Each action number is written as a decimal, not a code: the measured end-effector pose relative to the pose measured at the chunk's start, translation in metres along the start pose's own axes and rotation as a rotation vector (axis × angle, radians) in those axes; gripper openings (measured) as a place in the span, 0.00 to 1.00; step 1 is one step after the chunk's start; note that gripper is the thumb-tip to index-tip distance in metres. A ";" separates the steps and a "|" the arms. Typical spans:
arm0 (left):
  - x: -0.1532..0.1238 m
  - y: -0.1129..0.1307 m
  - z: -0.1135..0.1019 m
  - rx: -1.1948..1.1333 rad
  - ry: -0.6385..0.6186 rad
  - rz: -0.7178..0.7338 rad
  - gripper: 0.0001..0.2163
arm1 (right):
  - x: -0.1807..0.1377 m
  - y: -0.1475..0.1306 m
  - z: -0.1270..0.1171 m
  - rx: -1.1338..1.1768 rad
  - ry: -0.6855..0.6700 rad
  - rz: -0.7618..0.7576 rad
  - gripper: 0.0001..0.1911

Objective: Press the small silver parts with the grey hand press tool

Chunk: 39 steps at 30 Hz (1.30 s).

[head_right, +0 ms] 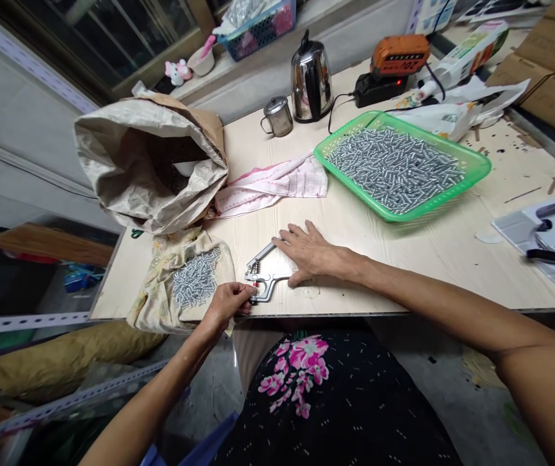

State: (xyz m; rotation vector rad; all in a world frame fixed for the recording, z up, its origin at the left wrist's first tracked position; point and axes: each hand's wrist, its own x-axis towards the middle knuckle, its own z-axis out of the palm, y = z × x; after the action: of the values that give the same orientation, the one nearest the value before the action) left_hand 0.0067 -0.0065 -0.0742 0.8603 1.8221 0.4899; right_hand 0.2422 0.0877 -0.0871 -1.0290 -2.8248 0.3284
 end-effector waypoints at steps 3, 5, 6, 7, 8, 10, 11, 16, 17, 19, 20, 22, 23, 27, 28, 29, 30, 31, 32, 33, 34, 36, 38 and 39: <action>0.000 -0.001 0.000 0.002 0.004 0.004 0.09 | -0.002 -0.003 -0.001 -0.015 0.021 -0.003 0.50; 0.000 0.000 0.000 0.004 0.004 0.002 0.09 | -0.003 -0.005 -0.004 -0.025 0.017 0.002 0.47; 0.000 0.000 0.001 0.004 0.004 0.001 0.09 | -0.004 -0.006 -0.005 -0.028 0.019 0.007 0.46; -0.001 0.001 0.001 0.002 0.005 0.002 0.09 | -0.005 -0.007 -0.006 -0.028 0.024 0.012 0.44; -0.001 0.001 0.001 -0.001 0.006 0.003 0.10 | -0.005 -0.008 -0.008 -0.025 0.030 0.016 0.42; -0.001 0.001 0.001 0.000 0.011 0.005 0.10 | -0.007 -0.010 -0.010 -0.015 0.037 0.023 0.38; -0.002 0.001 0.001 0.010 0.010 0.005 0.10 | -0.007 -0.011 -0.011 -0.012 0.036 0.024 0.37; -0.012 -0.004 0.002 0.343 0.136 0.231 0.10 | -0.010 -0.015 -0.011 -0.005 0.033 0.022 0.31; -0.015 -0.005 0.004 0.448 0.201 0.354 0.10 | -0.010 -0.016 -0.011 0.002 0.041 0.014 0.30; -0.018 -0.003 0.010 0.620 0.286 0.618 0.10 | -0.011 -0.017 -0.009 0.020 0.061 -0.006 0.28; -0.017 -0.001 0.014 0.683 0.284 0.735 0.12 | -0.012 -0.017 -0.008 0.027 0.069 -0.011 0.28; -0.010 0.008 0.023 0.788 0.208 0.926 0.21 | -0.013 -0.017 -0.006 0.040 0.073 -0.009 0.30; -0.004 0.014 0.026 0.836 0.158 0.992 0.25 | -0.014 -0.016 -0.005 0.051 0.073 -0.008 0.32; 0.019 0.037 0.031 0.973 -0.045 1.050 0.31 | -0.020 -0.009 -0.001 0.129 0.076 -0.018 0.43; 0.022 0.041 0.031 0.994 -0.075 1.042 0.31 | -0.022 -0.007 -0.001 0.141 0.071 -0.010 0.43; 0.024 0.045 0.031 1.011 -0.089 1.036 0.31 | -0.023 -0.006 -0.002 0.148 0.059 0.004 0.41; 0.025 0.049 0.032 1.027 -0.092 1.031 0.32 | -0.025 -0.006 -0.003 0.150 0.041 0.022 0.39; 0.026 0.052 0.032 1.042 -0.090 1.029 0.32 | -0.026 -0.005 -0.004 0.149 0.021 0.039 0.36; 0.026 0.054 0.033 1.059 -0.091 1.029 0.33 | -0.026 -0.006 -0.005 0.146 0.003 0.055 0.35; 0.026 0.057 0.034 1.079 -0.096 1.030 0.33 | -0.026 -0.006 -0.007 0.138 -0.007 0.069 0.34; 0.027 0.059 0.035 1.096 -0.102 1.031 0.32 | -0.026 -0.006 -0.008 0.125 -0.004 0.085 0.33; 0.029 0.064 0.037 1.106 -0.106 1.030 0.27 | -0.025 -0.006 -0.009 0.097 0.023 0.107 0.29; 0.032 0.066 0.038 1.074 -0.087 1.016 0.21 | -0.023 -0.004 -0.009 0.079 0.053 0.114 0.22; 0.033 0.067 0.039 1.052 -0.074 1.007 0.18 | -0.022 -0.003 -0.009 0.074 0.062 0.113 0.18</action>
State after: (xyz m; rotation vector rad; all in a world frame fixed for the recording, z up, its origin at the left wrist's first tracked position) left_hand 0.0571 0.0600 -0.0655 2.5015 1.3879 0.0297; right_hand 0.2588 0.0730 -0.0786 -1.1644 -2.6845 0.4023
